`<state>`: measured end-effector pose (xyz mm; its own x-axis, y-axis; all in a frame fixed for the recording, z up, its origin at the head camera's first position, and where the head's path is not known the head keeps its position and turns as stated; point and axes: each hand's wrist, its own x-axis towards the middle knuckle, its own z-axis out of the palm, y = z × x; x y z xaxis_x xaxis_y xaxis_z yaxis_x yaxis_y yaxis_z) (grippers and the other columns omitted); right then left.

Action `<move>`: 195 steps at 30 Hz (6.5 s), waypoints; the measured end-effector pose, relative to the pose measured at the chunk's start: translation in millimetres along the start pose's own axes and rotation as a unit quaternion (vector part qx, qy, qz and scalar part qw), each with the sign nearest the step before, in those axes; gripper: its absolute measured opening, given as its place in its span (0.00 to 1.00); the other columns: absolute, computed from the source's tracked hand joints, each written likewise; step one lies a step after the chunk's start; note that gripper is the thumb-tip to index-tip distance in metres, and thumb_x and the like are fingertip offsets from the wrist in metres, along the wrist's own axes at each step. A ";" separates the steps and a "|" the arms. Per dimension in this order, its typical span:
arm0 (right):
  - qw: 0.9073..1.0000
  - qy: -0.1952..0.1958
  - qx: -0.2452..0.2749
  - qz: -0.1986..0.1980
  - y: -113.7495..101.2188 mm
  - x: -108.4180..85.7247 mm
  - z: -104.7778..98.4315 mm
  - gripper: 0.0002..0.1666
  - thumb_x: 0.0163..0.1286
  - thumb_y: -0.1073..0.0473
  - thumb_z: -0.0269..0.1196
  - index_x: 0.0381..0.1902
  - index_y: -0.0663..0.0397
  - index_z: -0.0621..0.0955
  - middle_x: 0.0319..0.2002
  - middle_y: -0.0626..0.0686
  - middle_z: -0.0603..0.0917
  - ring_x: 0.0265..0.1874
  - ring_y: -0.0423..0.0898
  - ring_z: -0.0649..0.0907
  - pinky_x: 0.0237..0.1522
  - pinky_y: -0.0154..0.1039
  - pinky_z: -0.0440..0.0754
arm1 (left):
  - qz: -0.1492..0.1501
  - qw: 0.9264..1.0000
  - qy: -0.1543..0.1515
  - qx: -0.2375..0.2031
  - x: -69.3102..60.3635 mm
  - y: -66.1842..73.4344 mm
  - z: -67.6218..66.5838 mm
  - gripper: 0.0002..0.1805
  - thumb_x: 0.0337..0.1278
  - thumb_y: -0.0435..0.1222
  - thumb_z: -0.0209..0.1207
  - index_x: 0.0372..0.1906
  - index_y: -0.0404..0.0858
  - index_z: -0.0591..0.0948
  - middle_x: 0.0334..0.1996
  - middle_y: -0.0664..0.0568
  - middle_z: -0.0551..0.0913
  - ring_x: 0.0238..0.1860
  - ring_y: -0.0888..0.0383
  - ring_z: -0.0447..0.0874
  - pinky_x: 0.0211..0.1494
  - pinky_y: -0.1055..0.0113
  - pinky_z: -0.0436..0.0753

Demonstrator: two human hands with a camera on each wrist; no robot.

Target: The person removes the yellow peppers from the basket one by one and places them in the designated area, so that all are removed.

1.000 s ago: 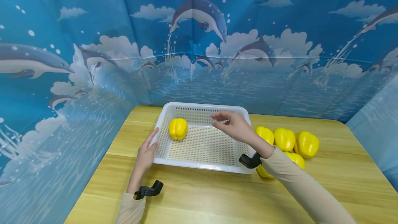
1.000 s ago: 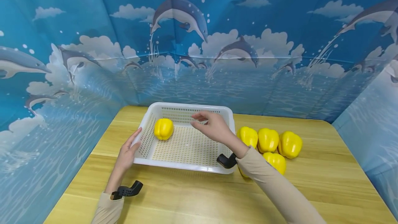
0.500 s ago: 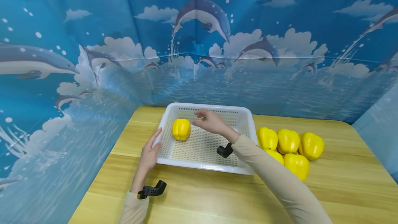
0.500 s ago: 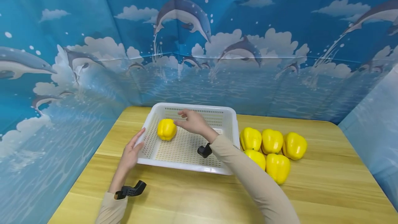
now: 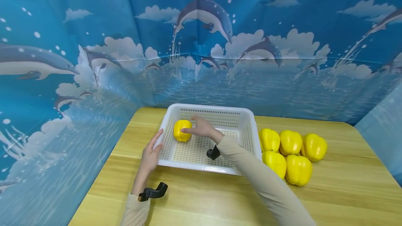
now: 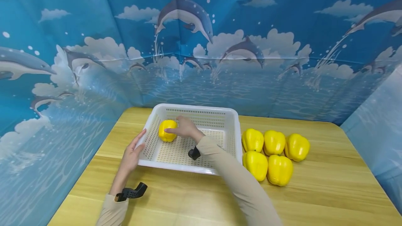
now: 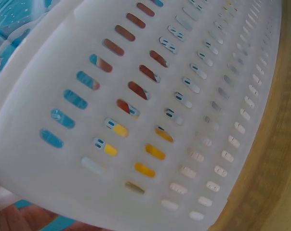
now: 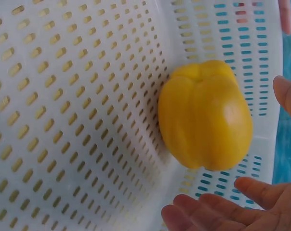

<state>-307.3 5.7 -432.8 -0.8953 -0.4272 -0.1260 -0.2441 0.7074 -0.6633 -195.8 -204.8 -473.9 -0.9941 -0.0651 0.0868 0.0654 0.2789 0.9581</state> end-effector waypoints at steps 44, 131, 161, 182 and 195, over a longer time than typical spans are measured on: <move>0.995 0.054 0.045 0.070 0.1 11.0 38.7 0.57 0.49 0.33 0.69 0.66 0.61 0.63 0.50 0.58 0.78 0.41 0.50 0.77 0.43 0.44 0.75 | -0.006 1.000 0.002 -0.006 0.4 -1.9 -0.1 0.27 0.70 0.33 0.44 0.71 0.54 0.63 0.72 0.50 0.57 0.65 0.44 0.64 0.59 0.46 0.69; 0.974 0.153 0.165 -0.025 24.5 -102.0 -68.4 0.50 0.50 0.39 0.72 0.63 0.54 0.61 0.49 0.58 0.72 0.38 0.55 0.76 0.33 0.43 0.80 | -0.005 1.000 -0.010 -0.016 -3.5 9.6 -0.8 0.27 0.71 0.31 0.43 0.72 0.48 0.61 0.71 0.45 0.57 0.66 0.42 0.62 0.60 0.43 0.67; 0.911 0.375 0.168 0.028 109.3 -240.7 -108.7 0.37 0.63 0.57 0.66 0.64 0.52 0.60 0.50 0.49 0.69 0.37 0.41 0.75 0.33 0.25 0.76 | -0.003 1.000 -0.013 -0.013 -3.2 3.9 -1.6 0.27 0.72 0.33 0.43 0.73 0.50 0.61 0.70 0.44 0.59 0.63 0.42 0.65 0.57 0.45 0.71; 0.910 0.326 0.189 0.170 185.6 -306.7 -116.0 0.48 0.65 0.51 0.64 0.74 0.51 0.51 0.51 0.50 0.65 0.34 0.29 0.75 0.30 0.29 0.79 | 0.004 1.000 -0.007 -0.008 -3.3 0.0 -5.7 0.27 0.72 0.33 0.43 0.72 0.51 0.61 0.71 0.46 0.58 0.65 0.44 0.63 0.60 0.46 0.67; 0.901 0.298 0.197 0.247 211.5 -314.7 -111.1 0.52 0.64 0.43 0.62 0.75 0.52 0.48 0.55 0.60 0.61 0.35 0.34 0.71 0.30 0.28 0.76 | -0.001 1.000 -0.008 -0.002 -3.0 0.7 -5.5 0.27 0.72 0.34 0.43 0.73 0.50 0.60 0.71 0.46 0.57 0.65 0.43 0.62 0.60 0.45 0.67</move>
<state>-118.6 352.3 -451.5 -0.9282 0.3456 -0.1381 0.2854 0.4229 -0.8601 -192.3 -209.6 -472.0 -0.9954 -0.0511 0.0809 0.0638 0.2759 0.9591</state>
